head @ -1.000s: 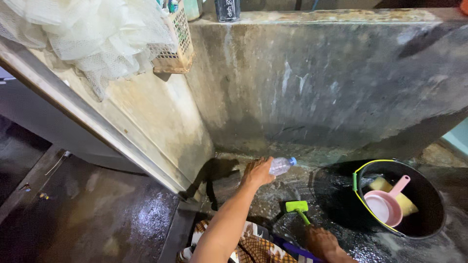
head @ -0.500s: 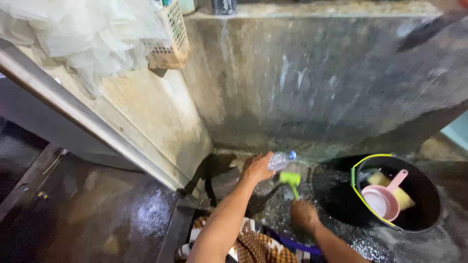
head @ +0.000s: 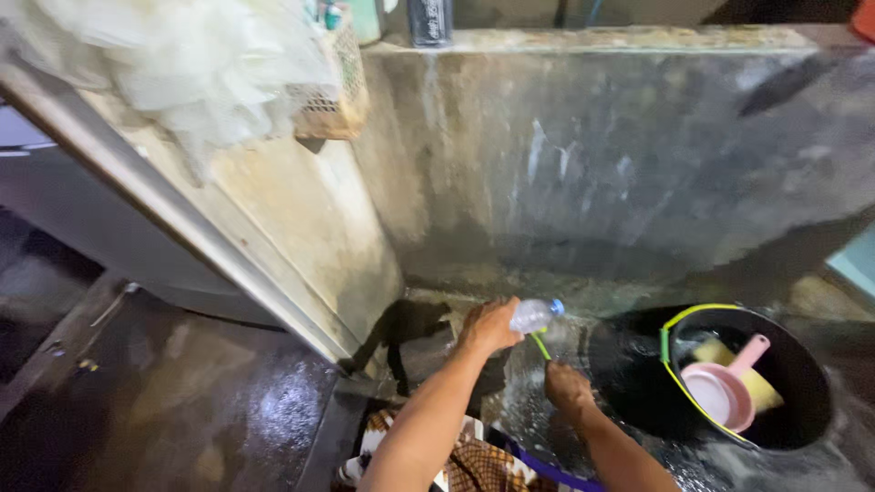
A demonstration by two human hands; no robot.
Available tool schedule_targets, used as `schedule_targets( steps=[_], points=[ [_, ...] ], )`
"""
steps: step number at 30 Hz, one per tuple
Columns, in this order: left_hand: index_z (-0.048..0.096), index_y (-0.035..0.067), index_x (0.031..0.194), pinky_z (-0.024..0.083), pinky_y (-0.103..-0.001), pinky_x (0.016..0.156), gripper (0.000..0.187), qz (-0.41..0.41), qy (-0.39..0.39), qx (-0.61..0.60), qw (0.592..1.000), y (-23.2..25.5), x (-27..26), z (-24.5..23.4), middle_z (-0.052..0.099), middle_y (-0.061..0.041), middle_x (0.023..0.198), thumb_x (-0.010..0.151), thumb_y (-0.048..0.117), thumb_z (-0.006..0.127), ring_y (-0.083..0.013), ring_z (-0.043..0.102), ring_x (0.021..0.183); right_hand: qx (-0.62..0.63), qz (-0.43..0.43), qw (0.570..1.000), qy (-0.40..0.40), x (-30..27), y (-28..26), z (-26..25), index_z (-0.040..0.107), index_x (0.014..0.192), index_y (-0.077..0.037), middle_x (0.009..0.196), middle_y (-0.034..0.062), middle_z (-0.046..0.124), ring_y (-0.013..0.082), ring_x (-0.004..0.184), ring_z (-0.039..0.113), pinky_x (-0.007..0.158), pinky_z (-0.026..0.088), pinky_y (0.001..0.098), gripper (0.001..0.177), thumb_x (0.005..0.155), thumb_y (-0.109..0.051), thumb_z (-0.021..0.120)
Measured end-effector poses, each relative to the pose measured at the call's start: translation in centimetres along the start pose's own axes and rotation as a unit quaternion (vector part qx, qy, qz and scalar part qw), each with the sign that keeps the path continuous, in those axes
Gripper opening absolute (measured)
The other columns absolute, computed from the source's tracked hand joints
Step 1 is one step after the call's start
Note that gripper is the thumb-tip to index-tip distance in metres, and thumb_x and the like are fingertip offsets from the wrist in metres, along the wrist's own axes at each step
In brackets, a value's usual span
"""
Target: The person squats in a bathroom and scrubs the wet floor with a green brush while holding a plastic bottle. They repeatedly scrub the same area near a squat toilet and a bucket.
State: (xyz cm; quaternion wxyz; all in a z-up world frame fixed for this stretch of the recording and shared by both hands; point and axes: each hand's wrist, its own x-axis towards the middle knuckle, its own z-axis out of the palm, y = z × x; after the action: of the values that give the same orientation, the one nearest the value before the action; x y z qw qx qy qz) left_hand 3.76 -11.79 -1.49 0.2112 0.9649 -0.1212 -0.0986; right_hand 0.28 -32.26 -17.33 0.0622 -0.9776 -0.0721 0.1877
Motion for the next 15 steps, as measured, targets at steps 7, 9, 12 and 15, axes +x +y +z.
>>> schedule_targets(
  steps=[7, 9, 12, 15],
  points=[
    [0.052, 0.012, 0.132, 0.045, -0.055, 0.098, 0.071, 0.026, 0.04, -0.008, 0.999, -0.9, 0.0, -0.1, 0.062, -0.02, 0.129, 0.072, 0.029, 0.085, -0.0413, 0.058, 0.121, -0.092, -0.097, 0.991, -0.02, -4.8, -3.6, 3.9, 0.064, 0.116, -0.005, 0.107, 0.0196, 0.072, 0.0352, 0.096, 0.075, 0.078, 0.063, 0.046, 0.031, 0.09, -0.019, 0.054],
    [0.054, 0.011, 0.13, 0.048, -0.054, 0.098, 0.065, 0.023, 0.024, 0.009, 0.999, -1.2, 0.2, -0.2, 0.065, -0.019, 0.127, 0.075, 0.031, 0.083, -0.0408, 0.061, 0.119, -0.063, -0.117, 0.991, -0.026, -6.9, -4.2, 5.1, 0.068, 0.11, -0.008, 0.104, 0.019, 0.073, 0.0365, 0.096, 0.074, 0.08, 0.061, 0.0478, 0.025, 0.094, -0.021, 0.052],
    [0.055, 0.012, 0.13, 0.05, -0.052, 0.098, 0.063, 0.012, 0.001, 0.003, 1.0, -1.2, 0.1, -0.4, 0.069, -0.019, 0.122, 0.077, 0.031, 0.081, -0.0395, 0.065, 0.117, -0.051, -0.109, 0.992, -0.041, -7.6, -3.7, 5.3, 0.067, 0.109, -0.009, 0.101, 0.0173, 0.074, 0.0353, 0.095, 0.074, 0.081, 0.061, 0.0473, 0.025, 0.097, -0.022, 0.049],
    [0.057, 0.013, 0.131, 0.049, -0.052, 0.1, 0.059, 0.008, 0.022, 0.008, 1.0, -0.8, 0.0, -0.5, 0.069, -0.018, 0.126, 0.079, 0.029, 0.08, -0.0394, 0.064, 0.12, -0.052, -0.054, 0.997, -0.03, -3.9, -3.6, 3.7, 0.064, 0.113, -0.007, 0.101, 0.0173, 0.074, 0.0337, 0.092, 0.077, 0.078, 0.064, 0.046, 0.028, 0.1, -0.02, 0.043]
  ],
)
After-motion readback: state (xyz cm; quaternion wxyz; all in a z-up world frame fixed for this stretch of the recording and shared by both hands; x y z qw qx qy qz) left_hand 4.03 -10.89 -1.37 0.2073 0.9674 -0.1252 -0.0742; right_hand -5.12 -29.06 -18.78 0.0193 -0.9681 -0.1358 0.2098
